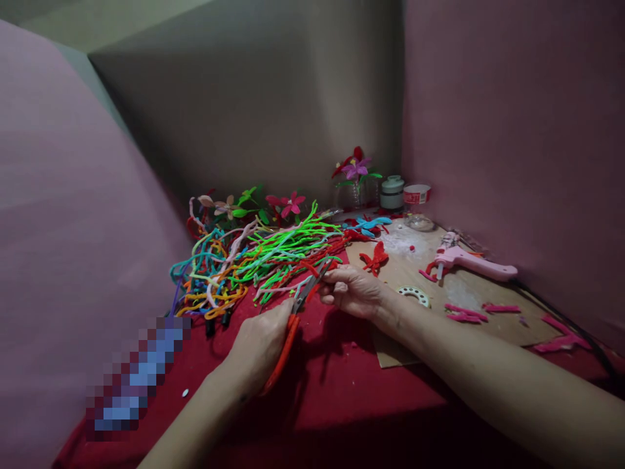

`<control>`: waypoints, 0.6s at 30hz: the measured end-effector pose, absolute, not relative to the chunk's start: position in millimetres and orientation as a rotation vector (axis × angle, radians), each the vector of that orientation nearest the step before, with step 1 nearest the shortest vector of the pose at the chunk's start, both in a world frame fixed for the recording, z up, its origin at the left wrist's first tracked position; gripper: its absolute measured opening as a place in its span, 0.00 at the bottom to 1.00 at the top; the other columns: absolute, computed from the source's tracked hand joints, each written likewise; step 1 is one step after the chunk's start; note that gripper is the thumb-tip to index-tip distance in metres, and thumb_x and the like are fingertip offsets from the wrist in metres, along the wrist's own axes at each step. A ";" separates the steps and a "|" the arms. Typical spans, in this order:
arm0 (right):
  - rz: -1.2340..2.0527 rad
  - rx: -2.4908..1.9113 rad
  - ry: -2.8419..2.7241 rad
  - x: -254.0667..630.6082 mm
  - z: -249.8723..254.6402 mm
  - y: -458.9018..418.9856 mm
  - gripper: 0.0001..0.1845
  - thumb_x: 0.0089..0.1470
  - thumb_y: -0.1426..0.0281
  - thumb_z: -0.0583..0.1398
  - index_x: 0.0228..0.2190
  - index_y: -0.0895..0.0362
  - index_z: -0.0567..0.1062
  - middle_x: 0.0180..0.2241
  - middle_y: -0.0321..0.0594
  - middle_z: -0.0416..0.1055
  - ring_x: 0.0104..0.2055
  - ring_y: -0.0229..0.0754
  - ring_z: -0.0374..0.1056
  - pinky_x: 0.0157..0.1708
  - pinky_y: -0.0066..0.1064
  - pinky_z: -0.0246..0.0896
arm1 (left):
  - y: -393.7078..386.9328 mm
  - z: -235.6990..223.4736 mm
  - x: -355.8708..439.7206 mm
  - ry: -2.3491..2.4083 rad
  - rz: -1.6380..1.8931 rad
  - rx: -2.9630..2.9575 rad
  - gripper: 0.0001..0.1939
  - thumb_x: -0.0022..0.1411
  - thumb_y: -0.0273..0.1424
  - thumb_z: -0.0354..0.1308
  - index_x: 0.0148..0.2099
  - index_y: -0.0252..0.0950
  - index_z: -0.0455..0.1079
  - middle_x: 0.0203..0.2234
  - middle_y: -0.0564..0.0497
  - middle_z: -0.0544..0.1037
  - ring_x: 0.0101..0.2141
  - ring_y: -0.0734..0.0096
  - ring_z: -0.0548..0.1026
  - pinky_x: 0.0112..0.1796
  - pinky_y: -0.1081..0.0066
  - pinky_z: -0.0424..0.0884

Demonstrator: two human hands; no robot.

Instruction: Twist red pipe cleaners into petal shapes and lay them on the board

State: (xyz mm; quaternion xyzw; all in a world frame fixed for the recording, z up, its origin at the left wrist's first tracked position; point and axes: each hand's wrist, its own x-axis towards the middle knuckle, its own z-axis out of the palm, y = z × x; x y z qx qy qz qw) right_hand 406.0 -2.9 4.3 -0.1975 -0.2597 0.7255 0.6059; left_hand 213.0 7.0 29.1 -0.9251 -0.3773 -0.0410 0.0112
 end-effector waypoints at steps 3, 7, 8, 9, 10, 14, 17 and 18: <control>1.653 -0.504 -0.565 404.0 3.7 -1.7 0.04 0.36 0.82 0.58 0.17 0.63 0.69 0.15 0.36 0.66 0.19 0.32 0.60 0.18 0.24 0.51 | 3.8 31.1 217.4 -1.273 0.012 -2.807 0.17 0.59 0.25 0.41 0.50 0.37 0.60 0.32 0.46 0.76 0.32 0.65 0.75 0.30 0.73 0.65; 1.621 -0.583 -0.511 402.5 2.9 0.6 0.06 0.36 0.82 0.56 0.16 0.62 0.67 0.16 0.36 0.66 0.18 0.32 0.59 0.18 0.25 0.53 | 1.6 31.2 223.7 -1.377 0.189 -2.752 0.15 0.58 0.24 0.41 0.47 0.36 0.61 0.32 0.45 0.77 0.32 0.60 0.76 0.28 0.71 0.62; 1.615 -0.601 -0.499 402.2 2.4 1.1 0.06 0.37 0.82 0.56 0.16 0.62 0.67 0.16 0.36 0.66 0.17 0.32 0.59 0.18 0.25 0.54 | 1.4 30.3 224.9 -1.395 0.215 -2.741 0.15 0.58 0.25 0.41 0.47 0.36 0.61 0.32 0.44 0.77 0.33 0.58 0.76 0.28 0.70 0.62; 1.613 -0.618 -0.487 401.8 1.8 1.6 0.06 0.37 0.82 0.55 0.16 0.62 0.67 0.16 0.35 0.65 0.17 0.32 0.59 0.18 0.25 0.54 | 1.3 28.9 225.9 -1.410 0.233 -2.730 0.15 0.59 0.25 0.41 0.47 0.36 0.61 0.32 0.43 0.77 0.33 0.57 0.76 0.28 0.70 0.62; 1.615 -0.634 -0.478 401.5 0.9 2.1 0.06 0.37 0.82 0.55 0.16 0.62 0.67 0.15 0.35 0.65 0.17 0.32 0.59 0.18 0.25 0.54 | 1.2 27.0 226.6 -1.422 0.242 -2.722 0.14 0.59 0.25 0.41 0.46 0.35 0.61 0.32 0.43 0.77 0.33 0.56 0.76 0.28 0.69 0.61; 1.623 -0.662 -0.493 401.0 -2.7 3.3 0.06 0.38 0.83 0.57 0.17 0.62 0.68 0.15 0.35 0.65 0.18 0.31 0.60 0.19 0.24 0.55 | 2.6 19.4 222.7 -1.467 0.217 -2.726 0.11 0.58 0.25 0.42 0.42 0.34 0.62 0.31 0.43 0.77 0.33 0.59 0.75 0.29 0.70 0.61; 1.604 -0.677 -0.583 401.4 -3.9 2.0 0.03 0.37 0.81 0.58 0.18 0.63 0.69 0.16 0.35 0.65 0.18 0.32 0.61 0.18 0.24 0.55 | 12.1 22.2 208.5 -1.560 0.105 -2.696 0.11 0.59 0.27 0.41 0.41 0.34 0.62 0.28 0.44 0.76 0.30 0.63 0.74 0.28 0.72 0.60; 1.592 -0.688 -0.622 401.5 -3.8 1.2 0.03 0.37 0.80 0.59 0.18 0.63 0.69 0.16 0.36 0.66 0.19 0.33 0.61 0.18 0.25 0.55 | 18.4 25.1 201.5 -1.618 0.039 -2.655 0.12 0.60 0.29 0.40 0.41 0.35 0.63 0.27 0.44 0.76 0.29 0.64 0.74 0.27 0.73 0.60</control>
